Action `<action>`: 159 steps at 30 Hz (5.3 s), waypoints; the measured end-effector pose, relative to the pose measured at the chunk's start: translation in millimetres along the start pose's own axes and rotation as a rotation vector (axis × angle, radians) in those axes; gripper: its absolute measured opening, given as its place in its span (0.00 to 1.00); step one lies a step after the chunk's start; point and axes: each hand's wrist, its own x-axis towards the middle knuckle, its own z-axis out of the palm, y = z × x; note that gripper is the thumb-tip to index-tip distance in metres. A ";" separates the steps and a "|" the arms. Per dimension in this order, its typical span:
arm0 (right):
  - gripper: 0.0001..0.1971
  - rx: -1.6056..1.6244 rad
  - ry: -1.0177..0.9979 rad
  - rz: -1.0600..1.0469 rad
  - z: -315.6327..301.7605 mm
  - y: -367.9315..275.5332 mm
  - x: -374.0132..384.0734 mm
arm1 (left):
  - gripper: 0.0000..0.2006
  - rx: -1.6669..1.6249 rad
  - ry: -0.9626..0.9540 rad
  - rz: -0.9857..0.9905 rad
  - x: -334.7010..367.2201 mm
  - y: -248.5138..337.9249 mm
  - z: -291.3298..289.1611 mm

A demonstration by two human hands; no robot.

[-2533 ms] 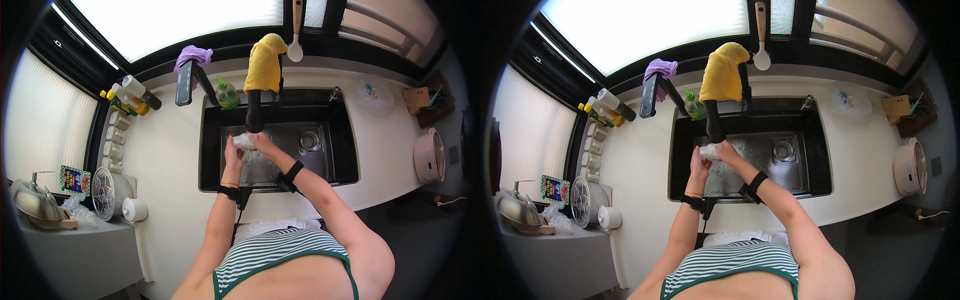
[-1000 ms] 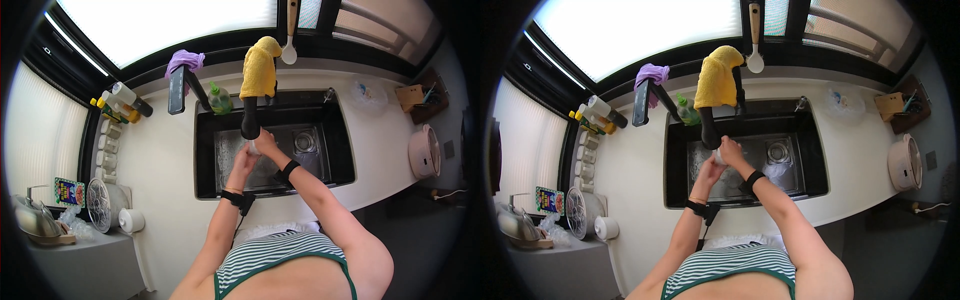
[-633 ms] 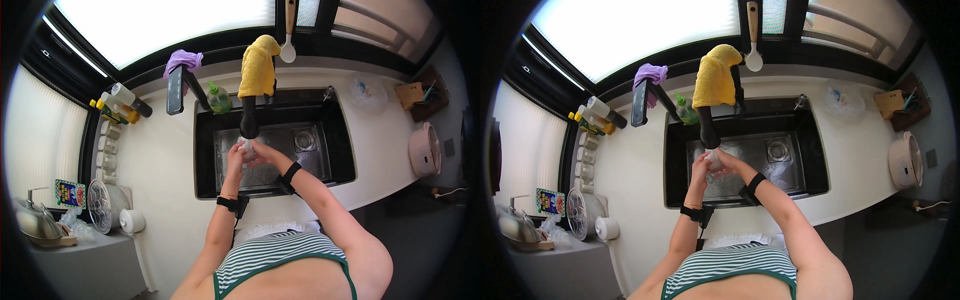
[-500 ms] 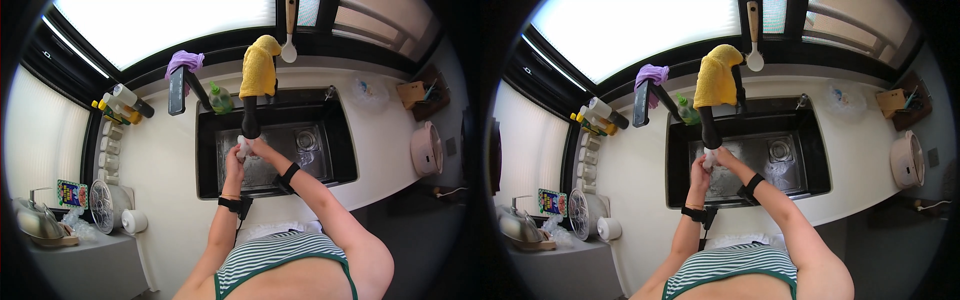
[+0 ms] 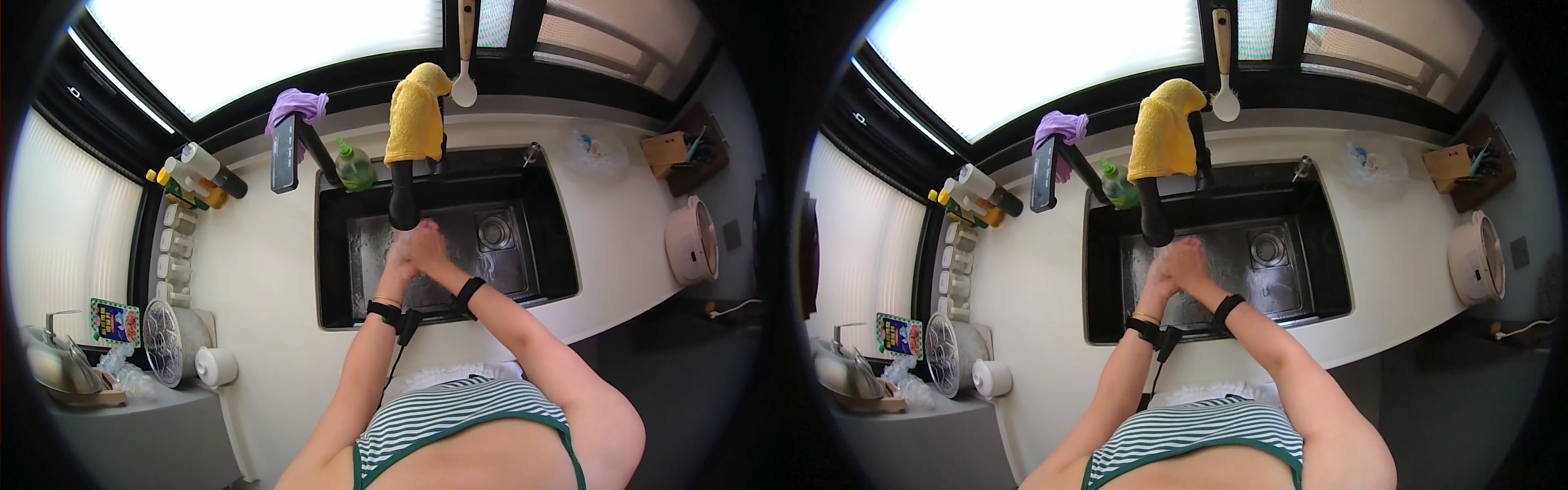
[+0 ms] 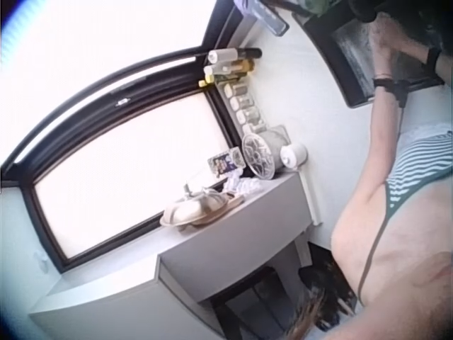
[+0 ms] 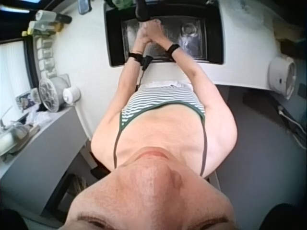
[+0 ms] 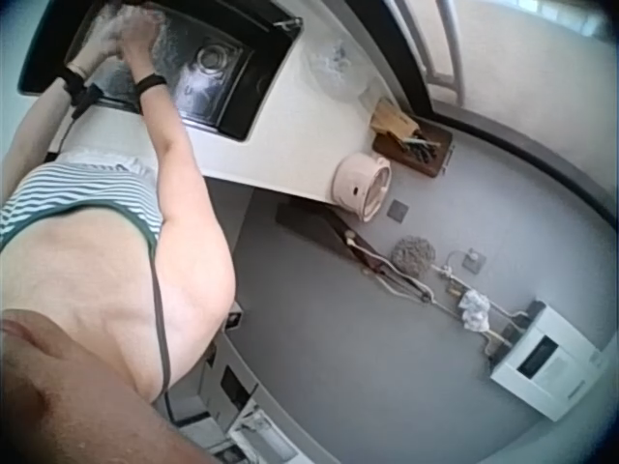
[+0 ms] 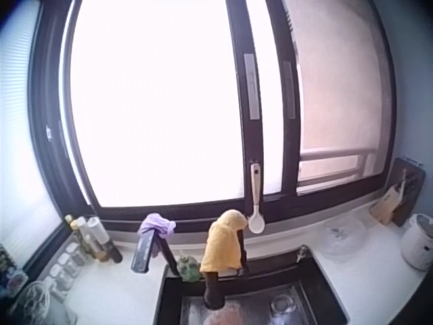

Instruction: Cleaning and wiping the exterior and interior surfaces of a toilet seat and lid with a wet wipe.

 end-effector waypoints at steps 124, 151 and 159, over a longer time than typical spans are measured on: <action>0.21 0.660 -0.083 0.188 -16.1 -4.5 -10.3 | 0.27 0.272 0.361 0.227 -38.6 42.4 15.6; 0.20 0.230 0.150 0.113 -32.4 -7.8 13.8 | 0.29 0.209 -0.021 0.022 -31.1 10.1 46.9; 0.21 0.937 -0.121 0.284 -15.6 58.5 22.9 | 0.23 0.414 0.373 -0.029 -34.3 9.3 44.4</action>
